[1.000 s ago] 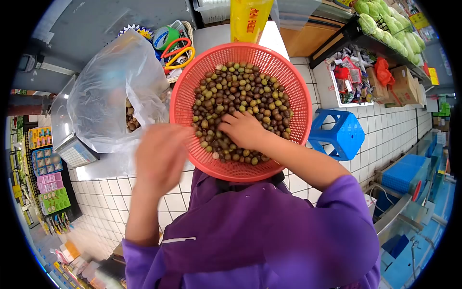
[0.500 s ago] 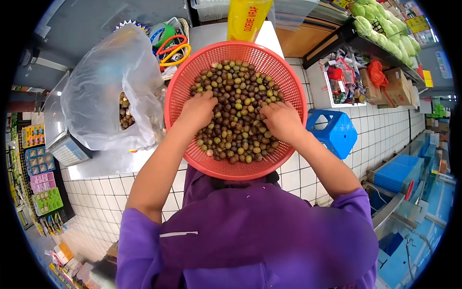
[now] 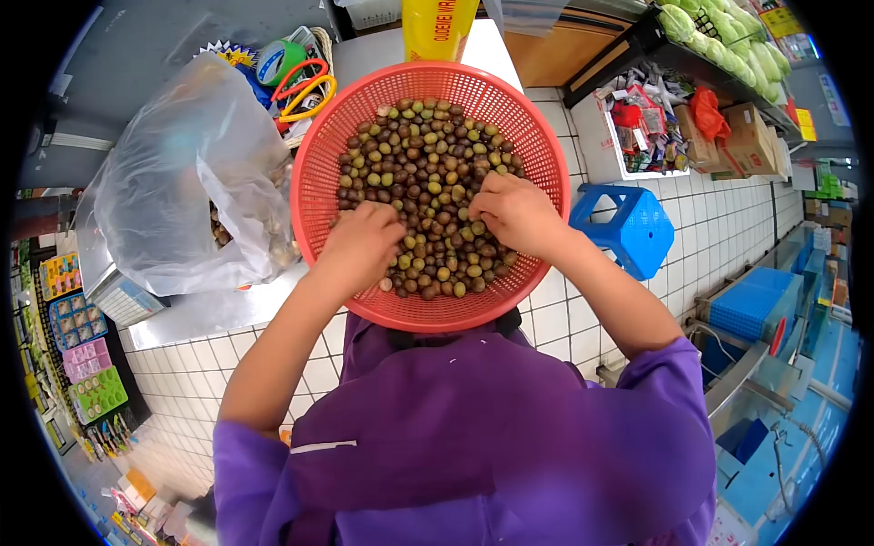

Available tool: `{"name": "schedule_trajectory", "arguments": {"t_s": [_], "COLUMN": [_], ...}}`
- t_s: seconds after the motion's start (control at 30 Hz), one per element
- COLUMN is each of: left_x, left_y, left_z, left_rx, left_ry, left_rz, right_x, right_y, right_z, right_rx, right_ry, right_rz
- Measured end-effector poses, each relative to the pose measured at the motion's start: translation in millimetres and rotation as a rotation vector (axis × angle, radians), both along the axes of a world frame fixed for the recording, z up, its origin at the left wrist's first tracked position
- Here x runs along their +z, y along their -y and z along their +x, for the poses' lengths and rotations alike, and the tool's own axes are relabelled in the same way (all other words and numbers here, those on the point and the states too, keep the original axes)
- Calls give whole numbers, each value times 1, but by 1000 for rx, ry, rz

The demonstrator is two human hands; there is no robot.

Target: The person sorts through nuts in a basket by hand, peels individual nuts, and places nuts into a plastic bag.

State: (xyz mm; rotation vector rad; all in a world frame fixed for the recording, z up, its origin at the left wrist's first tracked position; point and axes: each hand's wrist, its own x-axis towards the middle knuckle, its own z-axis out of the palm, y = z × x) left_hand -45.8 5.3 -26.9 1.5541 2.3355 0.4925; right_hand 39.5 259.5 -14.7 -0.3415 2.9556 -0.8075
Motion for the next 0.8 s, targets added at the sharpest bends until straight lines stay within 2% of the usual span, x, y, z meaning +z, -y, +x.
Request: {"name": "schedule_trajectory", "arguments": {"t_s": [0.03,0.1,0.13,0.2,0.3,0.4,0.53,0.6,0.63,0.7,0.77,0.8], "left_x": [-10,-29,-22,-16,-14,-19,-21,-15,-6,16,32,38], "left_y": [-7,-29,-44,-72,-83,-88,-92,-81,-76,-63,-49,-43], "left_z": [6,24,31,43,49,47,45,47,47,46,49,51], "left_rx": [3,-119,-80,37,64,52,42,106,99,217,229,238], "left_ry": [2,282,292,335,181,163,123,257,255,525,562,622], "left_rz": [3,64,70,42,-15,4,-28,147,142,196,283,408], "right_x": [1,3,2,-2,0,12,30,26,22,15,10,10], "right_y": [-4,-10,-8,-7,-11,-17,-11,-2,2,12,17,18], "right_z": [2,6,7,12,15,22,34,43,46,46,43,41], "right_rx": [3,116,118,128,40,-12,76,165,158,161,171,182], "right_ry": [2,181,180,129,170,177,304,180,177,200,207,231], "right_rz": [3,-84,-82,128,103,62,129,81,77,195,260,255]}}
